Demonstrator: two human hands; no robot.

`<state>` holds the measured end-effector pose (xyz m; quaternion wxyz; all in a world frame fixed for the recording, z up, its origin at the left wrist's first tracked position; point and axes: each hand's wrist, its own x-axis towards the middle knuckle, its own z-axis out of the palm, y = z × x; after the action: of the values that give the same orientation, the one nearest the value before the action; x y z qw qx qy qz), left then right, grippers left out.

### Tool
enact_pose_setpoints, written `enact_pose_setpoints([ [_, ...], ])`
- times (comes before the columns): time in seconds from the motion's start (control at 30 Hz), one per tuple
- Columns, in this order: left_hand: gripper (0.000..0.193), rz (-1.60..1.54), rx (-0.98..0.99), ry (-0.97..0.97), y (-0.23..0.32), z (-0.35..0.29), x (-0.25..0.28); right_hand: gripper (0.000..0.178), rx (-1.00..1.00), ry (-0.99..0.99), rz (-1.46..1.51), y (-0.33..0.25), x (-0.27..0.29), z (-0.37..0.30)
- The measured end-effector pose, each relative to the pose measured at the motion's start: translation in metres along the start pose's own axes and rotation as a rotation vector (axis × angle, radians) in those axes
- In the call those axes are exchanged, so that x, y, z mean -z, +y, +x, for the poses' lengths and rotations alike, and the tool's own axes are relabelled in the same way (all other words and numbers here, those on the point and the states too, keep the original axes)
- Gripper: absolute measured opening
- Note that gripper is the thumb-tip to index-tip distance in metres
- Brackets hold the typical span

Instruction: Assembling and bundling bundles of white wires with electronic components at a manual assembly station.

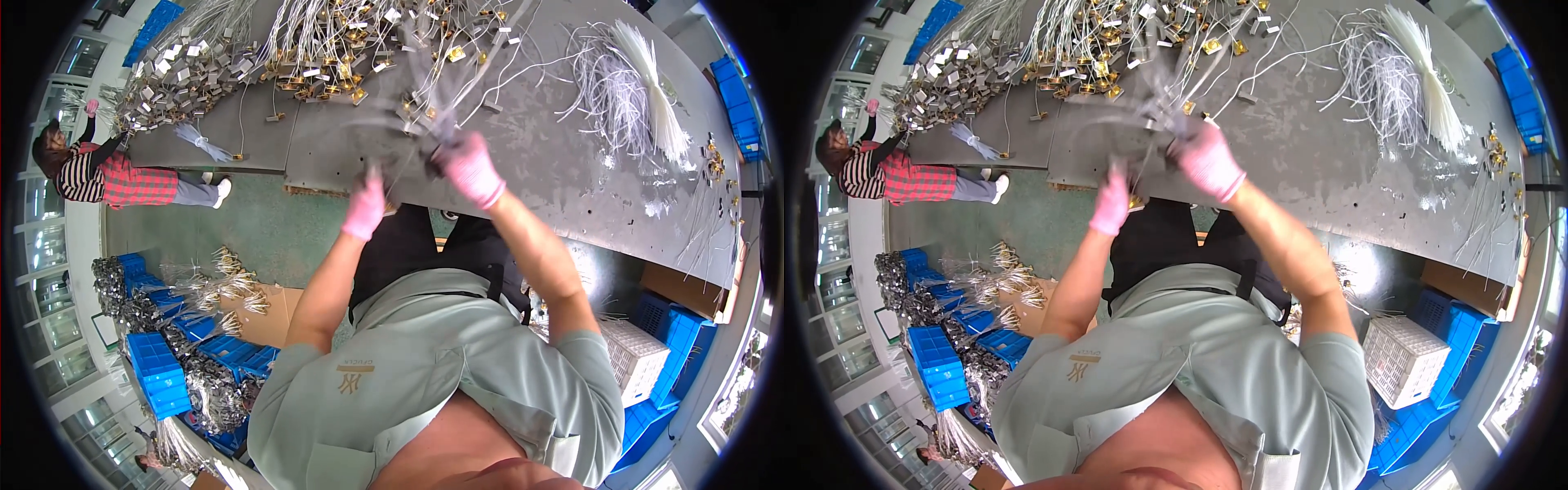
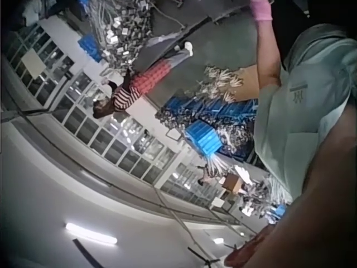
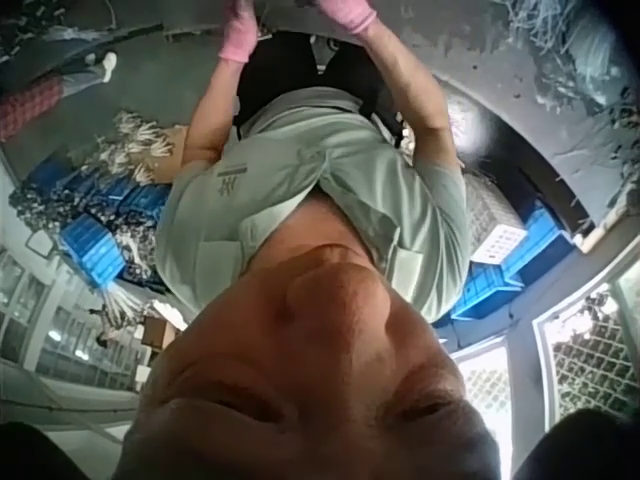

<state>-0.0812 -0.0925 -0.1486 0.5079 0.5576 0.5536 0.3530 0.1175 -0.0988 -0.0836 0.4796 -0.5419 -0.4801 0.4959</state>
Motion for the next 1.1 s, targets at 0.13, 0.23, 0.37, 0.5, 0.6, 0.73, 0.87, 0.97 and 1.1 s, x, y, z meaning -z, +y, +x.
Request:
enact_pose_setpoints([
  [0.13, 0.048, 0.126, -0.489, -0.048, 0.039, 0.04, -0.052, 0.018, -0.102, 0.121, -0.039, 0.02, 0.007, 0.008],
  [0.23, 0.037, 0.396, -0.451, -0.037, 0.072, 0.067, -0.084, 0.028, -0.115, 0.264, -0.402, 0.025, 0.087, 0.038],
  [0.37, 0.029, 0.958, -0.562, 0.156, 0.056, 0.123, -0.104, 0.021, 0.027, 0.525, 0.596, 0.022, 0.129, 0.04],
  [0.5, 0.02, 0.961, -0.701, -0.127, 0.033, 0.147, -0.094, 0.034, 0.041, 0.275, 0.688, 0.047, 0.105, 0.029],
  [0.6, 0.017, 0.604, -0.647, -0.244, 0.036, 0.136, -0.07, 0.033, -0.152, 0.223, 0.562, 0.038, 0.062, 0.014],
  [0.73, 0.015, 0.341, -0.69, -0.233, 0.031, 0.058, -0.024, 0.025, -0.271, 0.227, 0.493, 0.067, 0.028, 0.036],
  [0.87, 0.02, 0.033, -0.361, -0.37, 0.018, -0.031, 0.03, 0.021, -0.3, 0.298, 0.741, 0.098, 0.016, 0.076],
  [0.97, 0.02, -0.042, -0.005, -0.311, -0.02, -0.081, 0.073, 0.019, -0.215, 0.314, 0.584, 0.057, 0.012, 0.072],
  [1.1, 0.021, -0.025, 0.322, -0.141, -0.066, -0.126, 0.112, 0.026, -0.072, 0.469, 0.665, 0.068, 0.039, 0.091],
])
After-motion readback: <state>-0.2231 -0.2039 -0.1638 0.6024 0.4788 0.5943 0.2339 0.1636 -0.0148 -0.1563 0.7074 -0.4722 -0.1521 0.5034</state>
